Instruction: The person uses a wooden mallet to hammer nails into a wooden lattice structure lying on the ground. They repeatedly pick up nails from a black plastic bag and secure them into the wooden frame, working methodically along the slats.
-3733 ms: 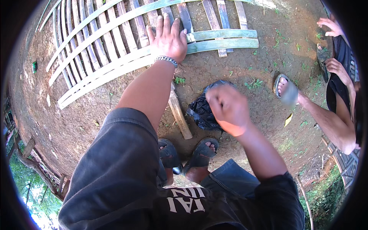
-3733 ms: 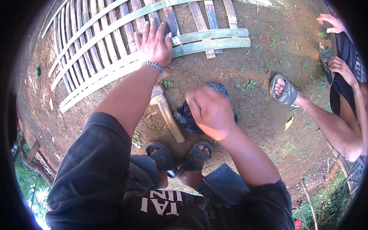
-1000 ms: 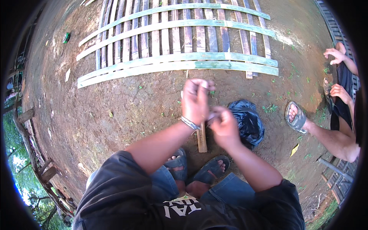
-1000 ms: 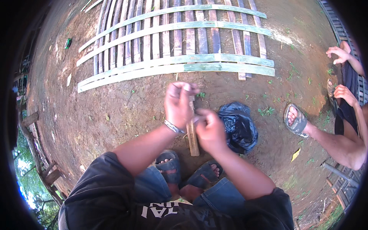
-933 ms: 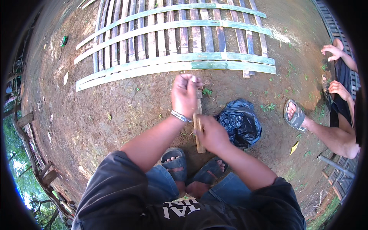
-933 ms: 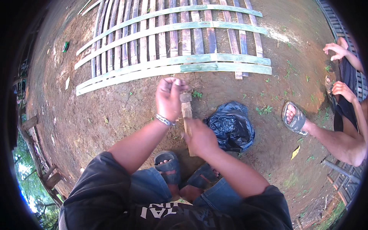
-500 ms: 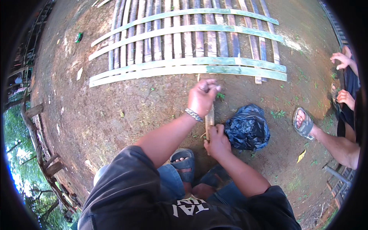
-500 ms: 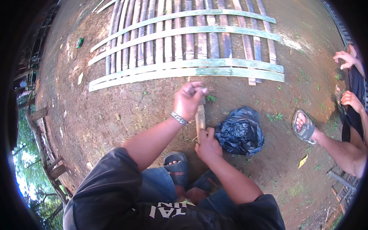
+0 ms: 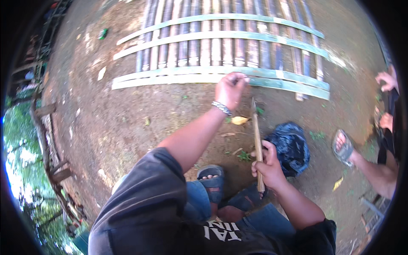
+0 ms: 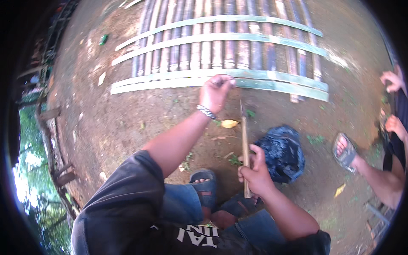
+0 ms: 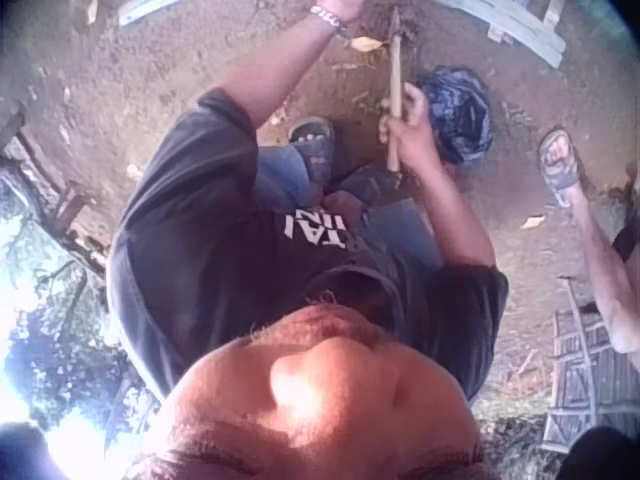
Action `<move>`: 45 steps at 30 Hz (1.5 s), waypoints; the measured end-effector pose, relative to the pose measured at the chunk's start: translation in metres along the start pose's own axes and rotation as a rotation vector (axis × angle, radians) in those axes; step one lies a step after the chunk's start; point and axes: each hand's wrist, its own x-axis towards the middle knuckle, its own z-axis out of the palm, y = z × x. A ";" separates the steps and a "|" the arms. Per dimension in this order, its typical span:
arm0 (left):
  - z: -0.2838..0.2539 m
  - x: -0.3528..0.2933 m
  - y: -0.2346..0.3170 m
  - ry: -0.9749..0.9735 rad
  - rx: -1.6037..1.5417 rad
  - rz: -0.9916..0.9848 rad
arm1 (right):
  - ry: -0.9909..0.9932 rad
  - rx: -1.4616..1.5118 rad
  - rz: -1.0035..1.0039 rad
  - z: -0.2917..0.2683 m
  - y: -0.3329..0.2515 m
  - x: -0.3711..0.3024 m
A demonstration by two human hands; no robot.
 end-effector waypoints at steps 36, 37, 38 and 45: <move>0.066 0.035 -0.015 -0.260 0.594 0.769 | 0.624 0.108 -0.968 -0.150 -0.168 0.220; 0.067 0.033 -0.014 -0.257 0.570 0.739 | 0.609 0.105 -0.963 -0.151 -0.168 0.221; 0.069 0.031 -0.012 -0.256 0.585 0.731 | 0.594 0.102 -0.957 -0.151 -0.167 0.221; 0.108 0.023 -0.012 -0.017 0.680 0.710 | 0.585 0.130 -0.968 -0.149 -0.168 0.219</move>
